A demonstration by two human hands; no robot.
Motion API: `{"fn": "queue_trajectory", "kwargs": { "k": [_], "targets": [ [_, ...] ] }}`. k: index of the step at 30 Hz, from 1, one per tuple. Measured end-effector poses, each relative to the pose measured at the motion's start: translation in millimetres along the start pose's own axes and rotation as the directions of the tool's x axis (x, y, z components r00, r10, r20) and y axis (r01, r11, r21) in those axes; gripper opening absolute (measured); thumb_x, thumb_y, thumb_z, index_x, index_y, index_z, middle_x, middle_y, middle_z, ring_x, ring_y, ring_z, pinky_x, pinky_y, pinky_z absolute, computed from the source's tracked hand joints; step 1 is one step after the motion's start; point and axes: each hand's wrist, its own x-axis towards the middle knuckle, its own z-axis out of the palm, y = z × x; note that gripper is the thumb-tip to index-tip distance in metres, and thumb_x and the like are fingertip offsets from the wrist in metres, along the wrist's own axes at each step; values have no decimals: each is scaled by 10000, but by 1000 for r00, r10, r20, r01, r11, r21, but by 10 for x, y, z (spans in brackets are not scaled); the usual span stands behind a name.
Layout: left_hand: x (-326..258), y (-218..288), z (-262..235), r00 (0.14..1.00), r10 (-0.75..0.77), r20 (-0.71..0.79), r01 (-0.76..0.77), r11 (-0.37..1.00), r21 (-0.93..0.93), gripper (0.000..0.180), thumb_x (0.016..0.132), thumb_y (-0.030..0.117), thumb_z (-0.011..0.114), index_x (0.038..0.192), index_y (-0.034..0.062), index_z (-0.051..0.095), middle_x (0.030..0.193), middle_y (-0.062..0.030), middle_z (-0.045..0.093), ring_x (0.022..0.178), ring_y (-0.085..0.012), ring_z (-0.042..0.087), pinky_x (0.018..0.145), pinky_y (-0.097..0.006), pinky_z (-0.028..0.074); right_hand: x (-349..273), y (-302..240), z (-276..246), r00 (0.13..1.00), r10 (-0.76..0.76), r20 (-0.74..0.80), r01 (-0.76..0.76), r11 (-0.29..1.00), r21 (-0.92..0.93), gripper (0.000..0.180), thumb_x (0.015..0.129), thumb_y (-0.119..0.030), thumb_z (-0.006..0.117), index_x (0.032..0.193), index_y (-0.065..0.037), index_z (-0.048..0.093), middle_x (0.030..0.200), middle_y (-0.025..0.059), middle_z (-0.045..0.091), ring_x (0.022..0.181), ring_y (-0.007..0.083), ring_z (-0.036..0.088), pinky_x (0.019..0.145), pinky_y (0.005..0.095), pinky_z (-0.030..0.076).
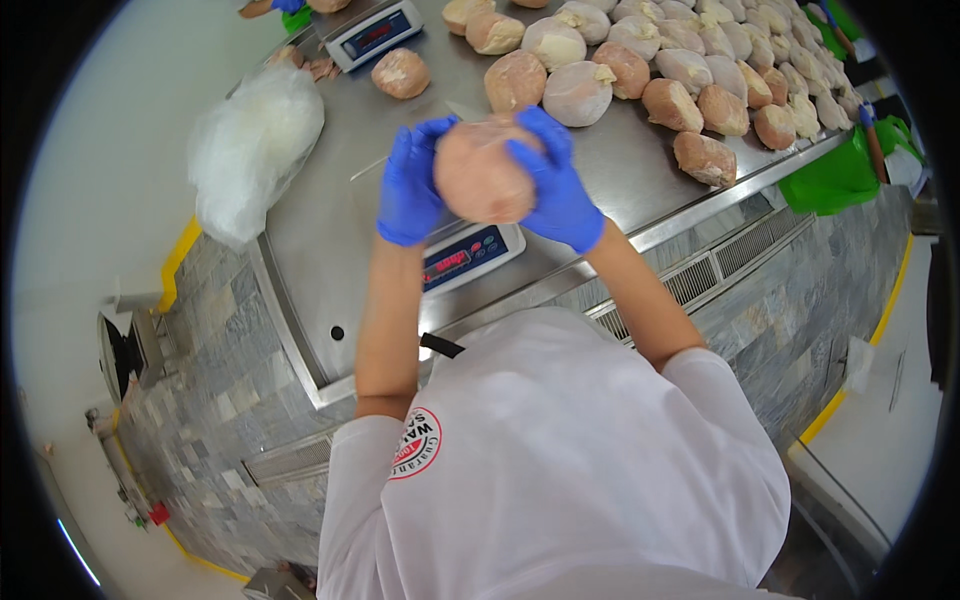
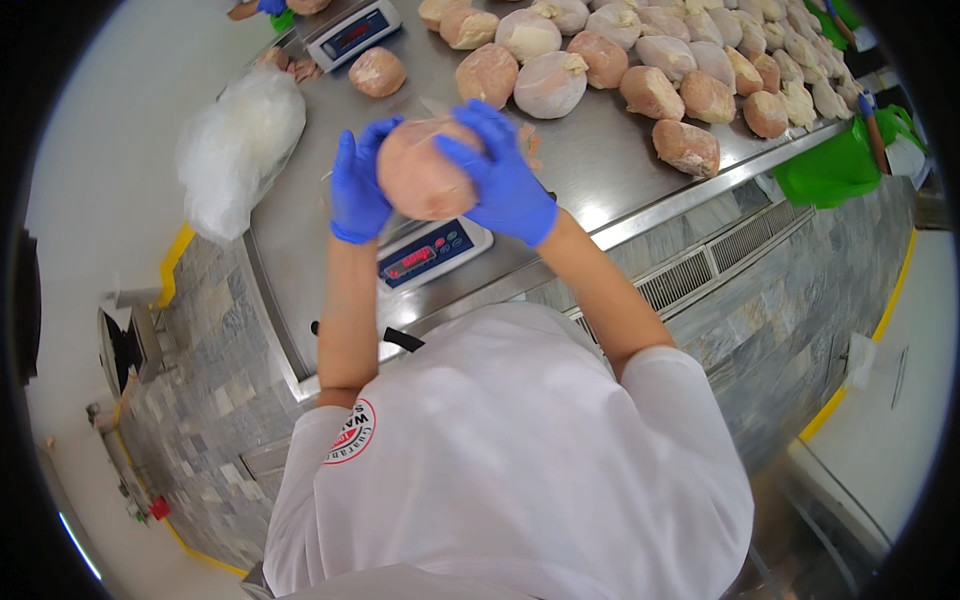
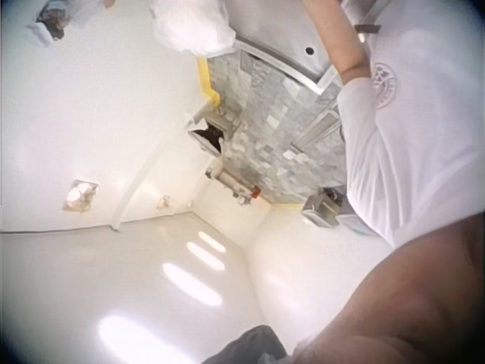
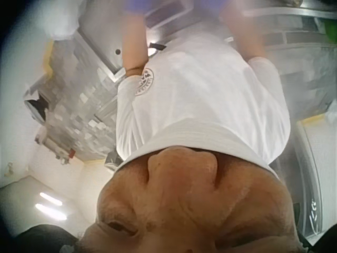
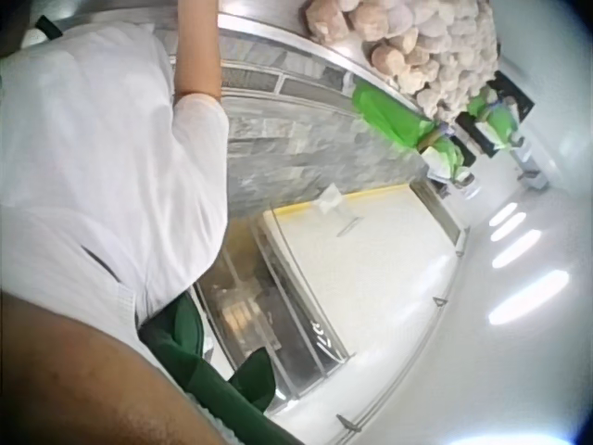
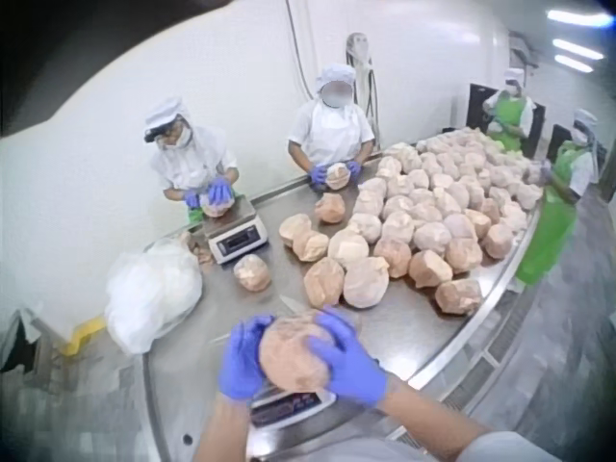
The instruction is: The person trims raw meat portions on a stainless steel table using a knife and a digital scale. They repeatedly weigh the meat, trim off excess fat or uneven edges, and place the trimmed pieces into a plastic bag. The process is performed one item at a time in a continuous loop.
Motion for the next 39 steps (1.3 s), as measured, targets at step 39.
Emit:
{"fn": "queue_trajectory", "kwargs": {
  "k": [39],
  "targets": [
    [-447,288,-145,938,293,-186,237,-149,960,964,710,522,769,1462,62,379,1493,-230,332,1375,-363,343,1121,-454,331,-376,597,103,676,721,152,-736,652,183,592,866,-113,668,1424,-96,471,897,52,616,764,111,562,718,295,491]
  ]
}}
